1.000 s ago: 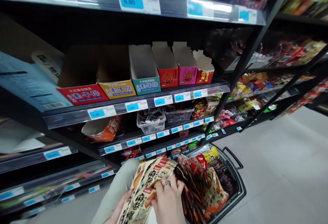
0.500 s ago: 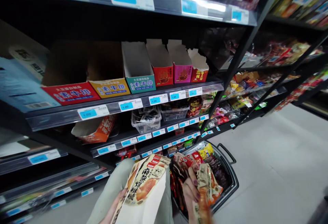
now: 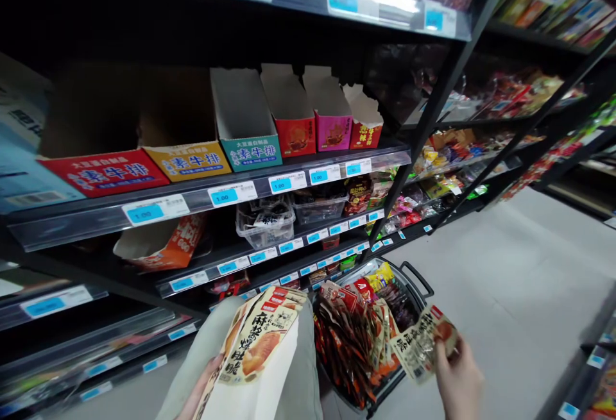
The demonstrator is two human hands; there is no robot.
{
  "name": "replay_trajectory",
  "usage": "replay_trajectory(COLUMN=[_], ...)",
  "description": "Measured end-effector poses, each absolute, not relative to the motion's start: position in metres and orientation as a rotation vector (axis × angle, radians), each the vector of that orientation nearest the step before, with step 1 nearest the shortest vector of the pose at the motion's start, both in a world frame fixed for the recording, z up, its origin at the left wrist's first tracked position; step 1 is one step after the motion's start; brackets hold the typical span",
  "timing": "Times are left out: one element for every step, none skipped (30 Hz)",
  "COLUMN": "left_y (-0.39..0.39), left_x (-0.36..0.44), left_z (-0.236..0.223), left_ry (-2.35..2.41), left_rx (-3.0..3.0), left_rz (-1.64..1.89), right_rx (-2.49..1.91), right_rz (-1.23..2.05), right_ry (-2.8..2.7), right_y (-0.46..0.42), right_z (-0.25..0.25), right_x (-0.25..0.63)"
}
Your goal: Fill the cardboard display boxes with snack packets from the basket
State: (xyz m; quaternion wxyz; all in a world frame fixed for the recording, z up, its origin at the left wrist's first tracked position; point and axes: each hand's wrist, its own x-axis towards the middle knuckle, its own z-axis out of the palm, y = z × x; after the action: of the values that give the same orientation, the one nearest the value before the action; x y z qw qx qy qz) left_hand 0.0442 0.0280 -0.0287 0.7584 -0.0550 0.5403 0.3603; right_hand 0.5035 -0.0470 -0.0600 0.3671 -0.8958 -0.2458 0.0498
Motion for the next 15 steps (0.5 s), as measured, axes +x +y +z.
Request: replay_trajectory(left_y=[0.028, 0.028, 0.027, 0.027, 0.025, 0.024, 0.023, 0.022, 0.021, 0.02, 0.02, 0.02, 0.021, 0.021, 0.021], left_x=[0.044, 0.044, 0.043, 0.042, 0.041, 0.041, 0.04, 0.04, 0.039, 0.038, 0.038, 0.037, 0.036, 0.034, 0.033], left_z=[-0.032, -0.035, -0.039, -0.043, -0.048, -0.053, -0.057, -0.062, -0.066, -0.07, -0.073, -0.076, -0.079, -0.082, -0.085], left_ry=[1.165, 1.147, 1.131, 1.122, 1.118, 1.116, 1.118, 1.123, 1.132, 1.144, 1.157, 1.167, 1.171, 1.176, 1.186], left_rx=[-0.127, -0.133, -0.14, -0.147, -0.151, -0.151, -0.142, -0.126, -0.11, -0.1, -0.097, -0.1, -0.102, -0.094, -0.07], left_rz=[0.794, 0.804, 0.814, 0.825, 0.838, 0.854, 0.87, 0.881, 0.887, 0.887, 0.883, 0.878, 0.877, 0.879, 0.883], right_rx=[-2.402, -2.463, -2.494, -2.517, -2.543, -2.577, -2.612, -2.65, -2.681, -2.696, -2.698, -2.695, -2.688, -2.683, -2.679], right_rz=[0.126, 0.134, 0.157, 0.183, 0.209, 0.232, 0.257, 0.282, 0.305, 0.328, 0.36, 0.388, 0.412, 0.425, 0.437], right_ry=[-0.728, -0.838, -0.957, -1.071, -1.175, -1.264, -1.338, -1.39, -1.42, -1.439, -1.452, -1.45, -1.437, -1.413, -1.387], right_y=[-0.042, -0.036, -0.03, -0.024, -0.02, -0.016, -0.012, -0.008, -0.005, -0.001, 0.003, 0.007, 0.01, 0.013, 0.016], right_z=[-0.069, -0.081, -0.093, -0.105, -0.117, -0.128, -0.138, -0.146, -0.154, -0.16, -0.166, -0.171, -0.176, -0.18, -0.185], right_x=[0.504, 0.504, 0.503, 0.502, 0.5, 0.498, 0.496, 0.494, 0.491, 0.487, 0.483, 0.479, 0.474, 0.47, 0.466])
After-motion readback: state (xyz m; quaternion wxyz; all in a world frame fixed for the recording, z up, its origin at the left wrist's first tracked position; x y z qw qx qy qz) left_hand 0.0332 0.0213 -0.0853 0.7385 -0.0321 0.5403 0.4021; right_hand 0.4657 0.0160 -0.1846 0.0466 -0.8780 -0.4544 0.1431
